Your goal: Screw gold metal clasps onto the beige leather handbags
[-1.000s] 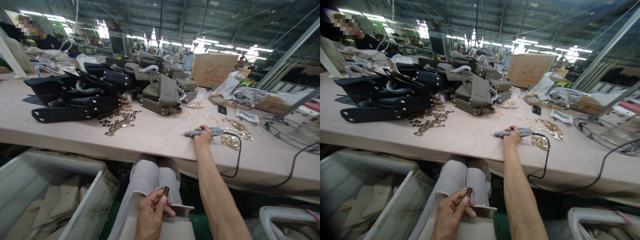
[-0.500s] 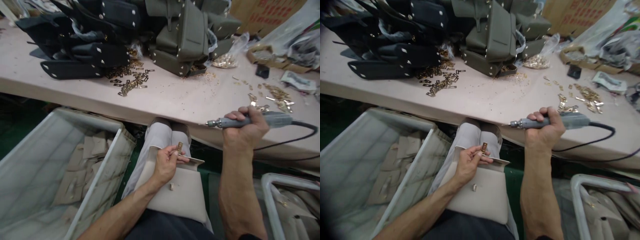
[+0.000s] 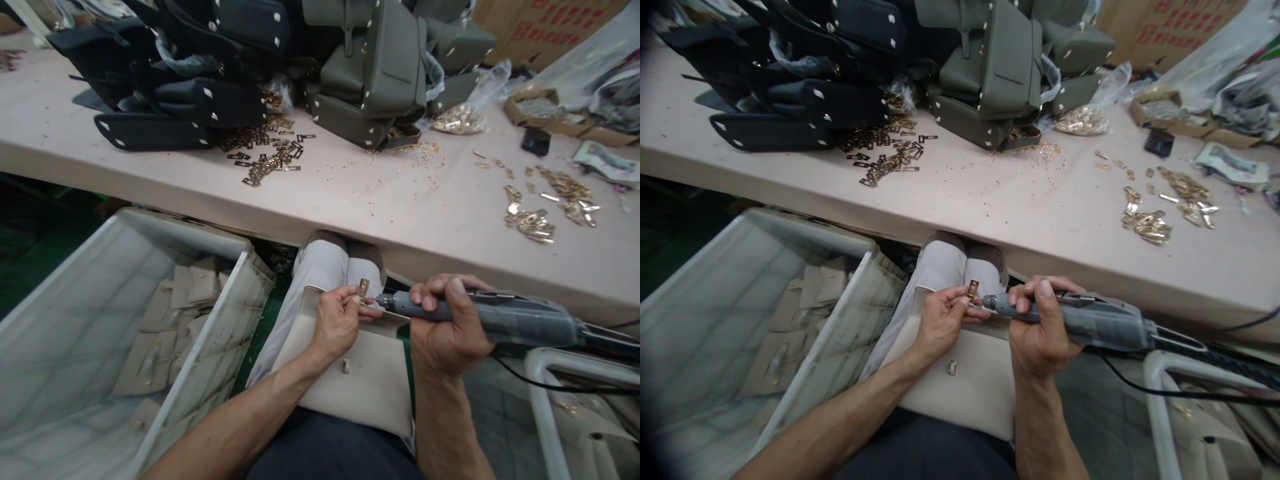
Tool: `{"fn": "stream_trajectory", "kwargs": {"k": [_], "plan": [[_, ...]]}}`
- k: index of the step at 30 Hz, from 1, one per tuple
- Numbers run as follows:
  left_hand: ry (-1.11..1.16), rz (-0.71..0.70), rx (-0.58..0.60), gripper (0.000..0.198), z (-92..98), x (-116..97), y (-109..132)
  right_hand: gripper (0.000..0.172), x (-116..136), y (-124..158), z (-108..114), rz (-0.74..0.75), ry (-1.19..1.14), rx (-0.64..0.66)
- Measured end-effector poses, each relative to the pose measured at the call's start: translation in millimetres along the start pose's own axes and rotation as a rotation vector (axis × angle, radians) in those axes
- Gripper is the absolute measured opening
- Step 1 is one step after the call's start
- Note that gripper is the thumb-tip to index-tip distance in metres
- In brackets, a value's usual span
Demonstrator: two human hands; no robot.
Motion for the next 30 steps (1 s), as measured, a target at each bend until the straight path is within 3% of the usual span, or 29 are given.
{"fn": "stream_trajectory", "kwargs": {"k": [10,30], "plan": [[-0.013,-0.015,0.027,0.028,4.2,3,4,0.011,2,13,-11,0.059,0.032,0.033],[-0.015,-0.025,0.023,0.021,7.4,3,5,0.009,-2,19,-17,0.090,0.062,0.044]]}}
Point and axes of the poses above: each hand's wrist, its own y-axis away from the middle knuckle, its own z-axis out of the back of the hand, x = y × z, the point moved 2 cm from there along -y, towards the middle knuckle, and after that the axes turned 3 degrees about -x, right-handed, at the moved point
